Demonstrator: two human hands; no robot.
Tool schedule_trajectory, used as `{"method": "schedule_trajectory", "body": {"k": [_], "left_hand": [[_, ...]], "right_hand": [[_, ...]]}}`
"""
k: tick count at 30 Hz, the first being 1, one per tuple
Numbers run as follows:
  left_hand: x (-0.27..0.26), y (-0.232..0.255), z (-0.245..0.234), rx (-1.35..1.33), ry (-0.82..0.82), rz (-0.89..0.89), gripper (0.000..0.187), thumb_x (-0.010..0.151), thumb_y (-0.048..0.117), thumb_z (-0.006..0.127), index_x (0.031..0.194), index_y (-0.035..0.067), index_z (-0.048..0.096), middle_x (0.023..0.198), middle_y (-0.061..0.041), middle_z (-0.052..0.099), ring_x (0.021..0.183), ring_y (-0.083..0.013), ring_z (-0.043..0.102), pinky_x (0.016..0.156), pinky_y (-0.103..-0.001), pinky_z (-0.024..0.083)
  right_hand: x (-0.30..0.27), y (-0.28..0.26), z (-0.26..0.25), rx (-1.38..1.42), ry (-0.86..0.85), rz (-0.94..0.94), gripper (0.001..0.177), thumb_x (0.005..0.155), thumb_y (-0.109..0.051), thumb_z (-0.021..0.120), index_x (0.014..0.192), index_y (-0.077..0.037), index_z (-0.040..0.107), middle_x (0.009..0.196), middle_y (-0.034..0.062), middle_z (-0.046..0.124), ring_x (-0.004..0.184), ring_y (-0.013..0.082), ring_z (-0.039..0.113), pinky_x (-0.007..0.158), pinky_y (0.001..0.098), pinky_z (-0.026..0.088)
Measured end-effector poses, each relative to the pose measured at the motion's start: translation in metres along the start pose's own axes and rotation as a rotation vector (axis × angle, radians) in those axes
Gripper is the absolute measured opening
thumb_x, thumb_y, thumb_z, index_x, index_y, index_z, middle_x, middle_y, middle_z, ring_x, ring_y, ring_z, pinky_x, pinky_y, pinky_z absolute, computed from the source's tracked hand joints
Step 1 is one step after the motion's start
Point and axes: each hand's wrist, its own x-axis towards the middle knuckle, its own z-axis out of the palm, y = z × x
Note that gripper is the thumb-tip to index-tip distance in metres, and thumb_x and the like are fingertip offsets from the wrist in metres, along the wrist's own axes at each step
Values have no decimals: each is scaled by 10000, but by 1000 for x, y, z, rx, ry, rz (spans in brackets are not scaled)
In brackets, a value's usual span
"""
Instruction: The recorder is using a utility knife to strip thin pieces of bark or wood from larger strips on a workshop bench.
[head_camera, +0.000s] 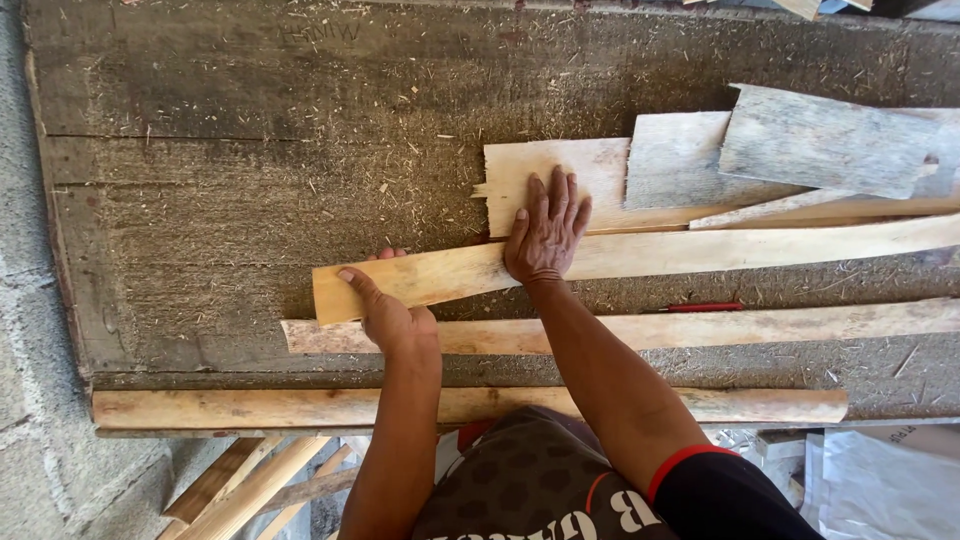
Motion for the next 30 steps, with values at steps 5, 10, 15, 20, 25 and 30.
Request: {"method": "schedule_trajectory", "body": {"k": [5,10,15,20,25,30], "left_hand": [[-22,6,7,42,51,-9,652,838,582,630,1184,30,596,1100,-144,744,1095,-276,726,1043,-443,592],[-13,-8,-25,79,-194,56,747,877,616,595,1296,-1,549,1275,-182,703,1242,-282,678,1126,-424,532],[10,4,-27,48,-156,-31,794,842,593,641,1344,-12,526,1301,-218,706,1292,-334,659,1144,-465,529],[69,-13,-51,-62,-322,-136,759,855,561,677,1349,16,490,1294,-178,670,1274,-326,640,1147,-499,506],[88,-2,-48,-61,-239,-256,723,825,587,639,1316,68,531,1252,-124,707,1241,-294,651,1146,-515,487],[76,38,-31,64,-243,-205,685,850,653,551,1268,110,539,1198,-103,725,1252,-278,651,1139,-573,471]], "right_hand": [[-2,-1,-1,24,5,7,600,1064,-399,270,1551,-121,480,1695,180,300,1601,348,194,1290,563,11],[-3,-4,-1,50,24,3,591,1066,-391,284,1543,-114,493,1687,182,303,1595,362,196,1281,575,16],[2,2,3,2,40,-26,589,1068,-404,268,1569,-156,454,1702,165,281,1601,341,186,1291,557,17],[-3,14,10,7,52,-53,563,1085,-392,267,1564,-154,443,1693,173,293,1595,337,198,1291,556,48],[-6,29,-10,173,137,-174,453,1108,-302,333,1487,-134,518,1633,185,384,1552,352,307,1282,573,209],[-2,47,-82,35,36,-248,306,1103,-275,455,1186,-93,686,1183,152,715,1156,315,647,1113,547,420]]}}
